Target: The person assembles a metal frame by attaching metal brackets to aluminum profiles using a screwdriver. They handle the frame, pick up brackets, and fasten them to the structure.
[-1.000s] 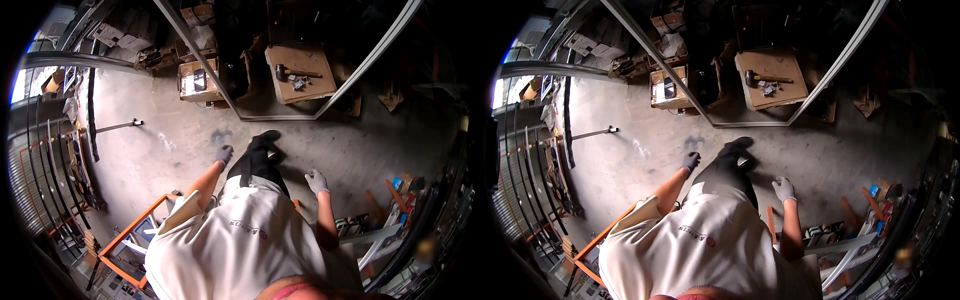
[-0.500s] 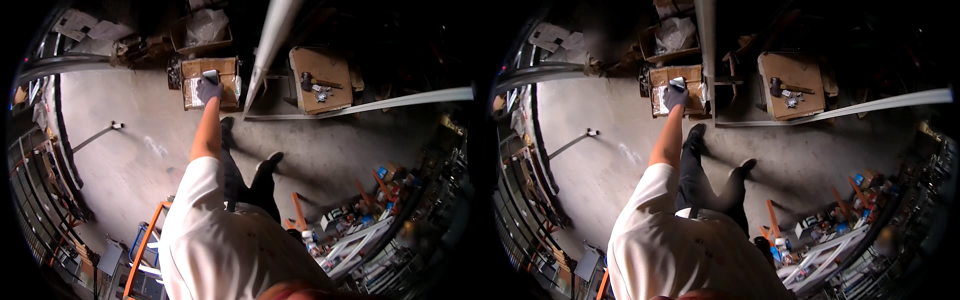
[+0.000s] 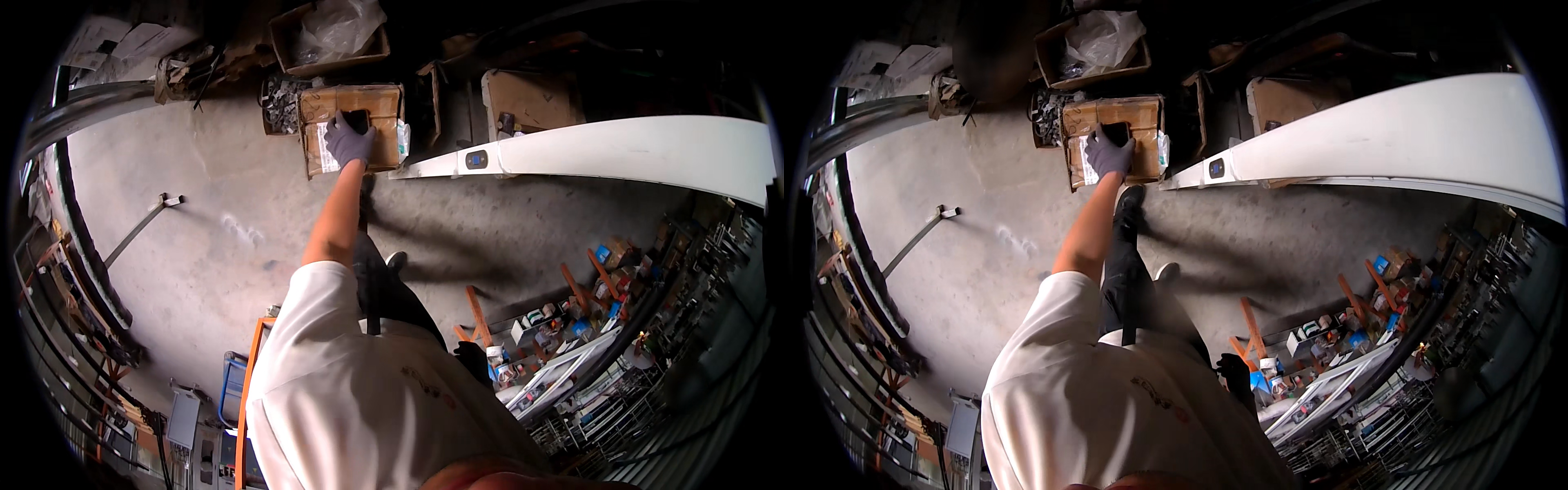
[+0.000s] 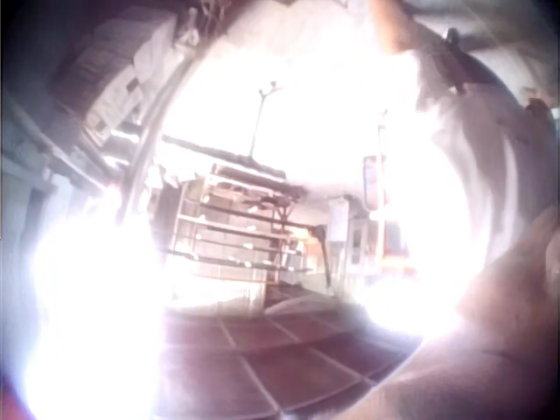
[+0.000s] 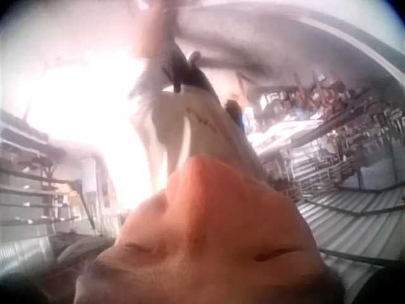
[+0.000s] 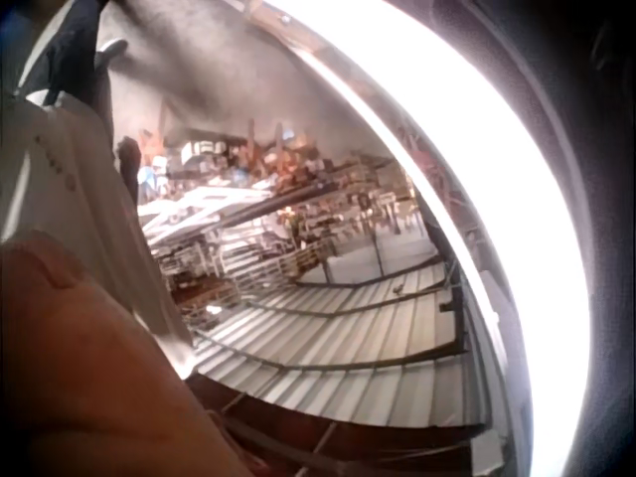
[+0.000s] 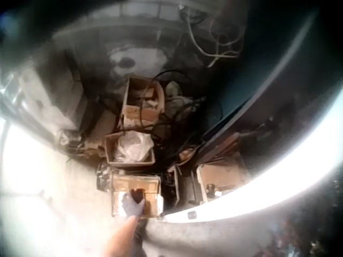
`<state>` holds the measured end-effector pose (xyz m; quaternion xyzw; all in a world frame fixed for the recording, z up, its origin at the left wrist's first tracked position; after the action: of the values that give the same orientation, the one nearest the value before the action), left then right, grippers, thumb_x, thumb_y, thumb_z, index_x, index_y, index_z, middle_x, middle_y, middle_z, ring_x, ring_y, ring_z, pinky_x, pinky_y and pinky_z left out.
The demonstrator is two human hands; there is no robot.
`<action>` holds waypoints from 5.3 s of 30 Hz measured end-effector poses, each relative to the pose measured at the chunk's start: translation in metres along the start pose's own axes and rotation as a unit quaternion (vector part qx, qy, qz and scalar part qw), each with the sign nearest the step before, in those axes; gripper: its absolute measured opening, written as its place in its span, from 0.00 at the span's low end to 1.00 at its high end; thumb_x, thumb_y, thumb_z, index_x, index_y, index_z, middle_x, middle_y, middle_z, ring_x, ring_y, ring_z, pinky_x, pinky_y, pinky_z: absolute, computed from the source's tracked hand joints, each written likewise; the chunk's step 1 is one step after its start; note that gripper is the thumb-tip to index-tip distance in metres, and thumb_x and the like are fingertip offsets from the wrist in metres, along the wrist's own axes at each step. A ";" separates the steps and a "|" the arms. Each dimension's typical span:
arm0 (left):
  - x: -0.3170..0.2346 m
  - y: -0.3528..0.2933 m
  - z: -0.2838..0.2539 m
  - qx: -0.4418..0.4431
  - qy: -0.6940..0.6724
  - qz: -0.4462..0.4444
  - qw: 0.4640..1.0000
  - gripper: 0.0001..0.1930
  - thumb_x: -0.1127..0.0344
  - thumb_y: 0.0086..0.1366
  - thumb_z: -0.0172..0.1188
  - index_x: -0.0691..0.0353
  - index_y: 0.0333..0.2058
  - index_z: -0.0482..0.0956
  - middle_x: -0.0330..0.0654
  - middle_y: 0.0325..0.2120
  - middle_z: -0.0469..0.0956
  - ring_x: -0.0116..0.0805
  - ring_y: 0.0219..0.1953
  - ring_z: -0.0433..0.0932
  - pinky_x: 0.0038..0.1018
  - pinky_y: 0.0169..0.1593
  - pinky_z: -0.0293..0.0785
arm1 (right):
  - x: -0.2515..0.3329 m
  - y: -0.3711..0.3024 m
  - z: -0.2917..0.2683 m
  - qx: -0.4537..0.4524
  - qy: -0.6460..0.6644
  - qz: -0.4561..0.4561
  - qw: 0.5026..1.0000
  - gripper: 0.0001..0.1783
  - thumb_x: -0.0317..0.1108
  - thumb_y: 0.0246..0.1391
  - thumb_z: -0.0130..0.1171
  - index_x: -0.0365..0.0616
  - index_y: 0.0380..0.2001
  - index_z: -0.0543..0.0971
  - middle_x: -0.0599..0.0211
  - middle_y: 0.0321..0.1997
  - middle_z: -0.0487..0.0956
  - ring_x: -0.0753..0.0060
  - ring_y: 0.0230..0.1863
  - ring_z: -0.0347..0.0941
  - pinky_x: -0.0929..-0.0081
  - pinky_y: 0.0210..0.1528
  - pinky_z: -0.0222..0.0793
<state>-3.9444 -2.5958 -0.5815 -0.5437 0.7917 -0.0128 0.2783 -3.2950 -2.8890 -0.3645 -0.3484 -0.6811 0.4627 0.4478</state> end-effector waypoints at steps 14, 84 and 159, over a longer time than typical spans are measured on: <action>0.292 -0.176 0.004 0.496 0.216 -0.087 0.837 0.24 0.50 0.61 0.58 0.64 0.47 0.82 0.60 0.49 0.80 0.58 0.54 0.77 0.43 0.58 0.72 | 0.052 0.031 0.008 0.026 -0.155 -0.089 0.984 0.17 0.34 0.62 0.60 0.37 0.51 0.78 0.63 0.40 0.83 0.75 0.38 0.79 0.74 0.41 0.74; -0.910 -1.111 0.818 0.376 0.600 0.707 -0.017 0.24 0.49 0.67 0.49 0.59 0.50 0.81 0.56 0.53 0.77 0.56 0.55 0.76 0.45 0.58 0.71 | -0.152 0.054 -0.892 -0.474 0.327 0.305 0.758 0.38 0.69 0.61 0.44 0.44 0.33 0.85 0.46 0.35 0.84 0.42 0.41 0.80 0.52 0.45 0.73; -1.097 -0.871 0.873 0.509 0.408 0.622 0.433 0.16 0.54 0.66 0.57 0.59 0.44 0.83 0.49 0.40 0.84 0.49 0.45 0.82 0.42 0.48 0.77 | 0.195 -0.091 -1.402 -0.662 0.462 -0.311 0.502 0.18 0.29 0.53 0.62 0.32 0.47 0.78 0.60 0.37 0.82 0.71 0.32 0.80 0.72 0.37 0.79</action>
<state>-2.5255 -1.7529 -0.5695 0.4036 0.7879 -0.4578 0.0821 -2.0629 -2.2991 0.0163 -0.4731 -0.5499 -0.5186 0.4527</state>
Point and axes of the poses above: each hand's wrist, its own y-axis towards the middle knuckle, its own z-axis out of the palm, x = y × z, the point moved 6 cm from there along y, towards the middle knuckle
